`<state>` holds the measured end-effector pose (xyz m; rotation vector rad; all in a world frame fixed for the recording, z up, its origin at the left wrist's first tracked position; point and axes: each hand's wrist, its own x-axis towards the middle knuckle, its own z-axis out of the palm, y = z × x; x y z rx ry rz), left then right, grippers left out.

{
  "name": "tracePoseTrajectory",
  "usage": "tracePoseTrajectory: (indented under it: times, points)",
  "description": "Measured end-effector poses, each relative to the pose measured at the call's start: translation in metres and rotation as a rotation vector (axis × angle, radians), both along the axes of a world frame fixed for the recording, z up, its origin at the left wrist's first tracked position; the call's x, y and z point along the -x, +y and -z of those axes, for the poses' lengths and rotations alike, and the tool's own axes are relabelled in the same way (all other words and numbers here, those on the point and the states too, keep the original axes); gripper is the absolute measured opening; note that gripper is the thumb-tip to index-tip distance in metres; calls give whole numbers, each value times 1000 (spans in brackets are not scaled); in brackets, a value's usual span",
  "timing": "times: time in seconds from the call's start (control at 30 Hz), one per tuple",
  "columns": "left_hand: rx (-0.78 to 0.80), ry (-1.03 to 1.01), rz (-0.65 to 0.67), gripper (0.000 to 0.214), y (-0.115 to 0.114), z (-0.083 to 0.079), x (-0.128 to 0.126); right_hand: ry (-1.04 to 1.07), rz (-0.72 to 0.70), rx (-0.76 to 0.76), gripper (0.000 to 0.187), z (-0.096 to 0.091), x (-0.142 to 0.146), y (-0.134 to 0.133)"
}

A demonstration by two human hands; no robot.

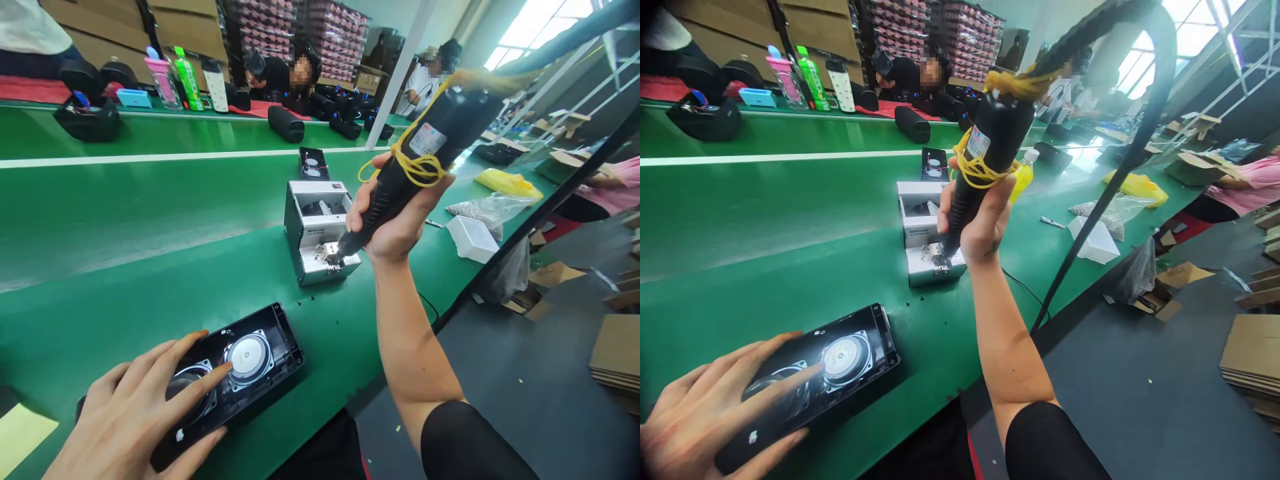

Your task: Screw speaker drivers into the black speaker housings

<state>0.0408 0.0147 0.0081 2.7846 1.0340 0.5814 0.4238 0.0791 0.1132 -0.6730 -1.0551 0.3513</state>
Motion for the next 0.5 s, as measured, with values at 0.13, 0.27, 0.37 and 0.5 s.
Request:
tracePoseTrajectory:
  times: [0.13,0.27,0.37,0.5]
  points:
    - [-9,34,25,54,-2,-6,-9,8,18,-7,84,0,4,-5]
    - [-30,30,39,47,-6,-8,-17,30,43,46,85,-2,12,-16]
    - [-59,33,41,51,-15,-9,-20,14,13,42,82,-5,17,-27]
    - [-120,29,36,55,-26,-11,-24,41,-96,31,68,-22,26,-46]
